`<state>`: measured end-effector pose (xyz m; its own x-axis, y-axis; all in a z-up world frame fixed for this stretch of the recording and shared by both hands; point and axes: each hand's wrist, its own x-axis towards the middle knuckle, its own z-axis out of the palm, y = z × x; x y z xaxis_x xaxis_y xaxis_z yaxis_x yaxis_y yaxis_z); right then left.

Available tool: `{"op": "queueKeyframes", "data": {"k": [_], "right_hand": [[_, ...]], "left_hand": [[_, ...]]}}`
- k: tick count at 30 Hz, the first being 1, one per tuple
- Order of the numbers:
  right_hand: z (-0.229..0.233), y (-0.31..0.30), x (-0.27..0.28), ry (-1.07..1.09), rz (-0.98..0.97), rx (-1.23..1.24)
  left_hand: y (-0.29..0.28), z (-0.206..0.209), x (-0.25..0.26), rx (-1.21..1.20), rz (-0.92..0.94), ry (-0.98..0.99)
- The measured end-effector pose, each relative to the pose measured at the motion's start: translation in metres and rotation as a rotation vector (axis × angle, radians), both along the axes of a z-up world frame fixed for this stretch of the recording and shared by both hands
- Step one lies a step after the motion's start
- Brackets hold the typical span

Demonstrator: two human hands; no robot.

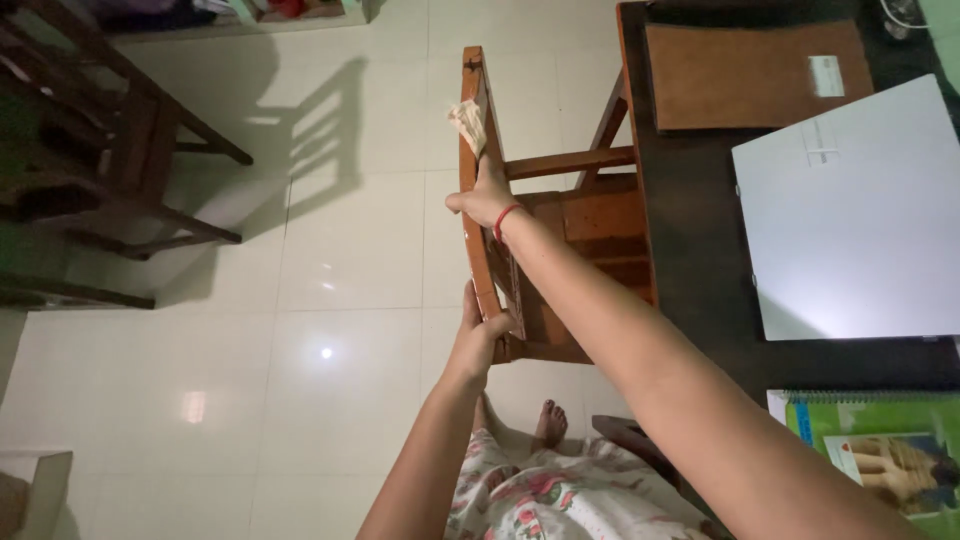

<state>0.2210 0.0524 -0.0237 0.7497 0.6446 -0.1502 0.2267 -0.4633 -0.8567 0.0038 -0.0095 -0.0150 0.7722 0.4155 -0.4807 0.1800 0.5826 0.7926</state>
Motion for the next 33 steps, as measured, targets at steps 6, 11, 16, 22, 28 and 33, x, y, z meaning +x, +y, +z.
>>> {"op": "queueKeyframes", "data": {"k": [6,11,16,22,28,33], "right_hand": [[0.017,-0.012,-0.011,0.095,-0.025,0.022],[-0.023,-0.018,0.002,0.034,0.016,0.146],[-0.062,-0.043,0.018,0.07,-0.179,-0.061],[-0.099,-0.069,0.045,-0.069,-0.333,0.028],[-0.084,-0.014,0.044,-0.01,-0.428,0.393],[-0.029,0.001,-0.006,0.389,-0.236,0.256]], "left_hand": [[-0.018,0.029,0.0,-0.025,0.014,0.152],[-0.021,0.025,-0.005,-0.014,0.011,0.127],[-0.014,0.011,-0.008,0.026,0.018,0.005],[-0.011,0.028,-0.008,-0.034,-0.015,0.025],[-0.013,0.025,-0.009,-0.034,-0.026,0.016],[-0.006,0.032,-0.013,-0.035,-0.036,0.037]]}}
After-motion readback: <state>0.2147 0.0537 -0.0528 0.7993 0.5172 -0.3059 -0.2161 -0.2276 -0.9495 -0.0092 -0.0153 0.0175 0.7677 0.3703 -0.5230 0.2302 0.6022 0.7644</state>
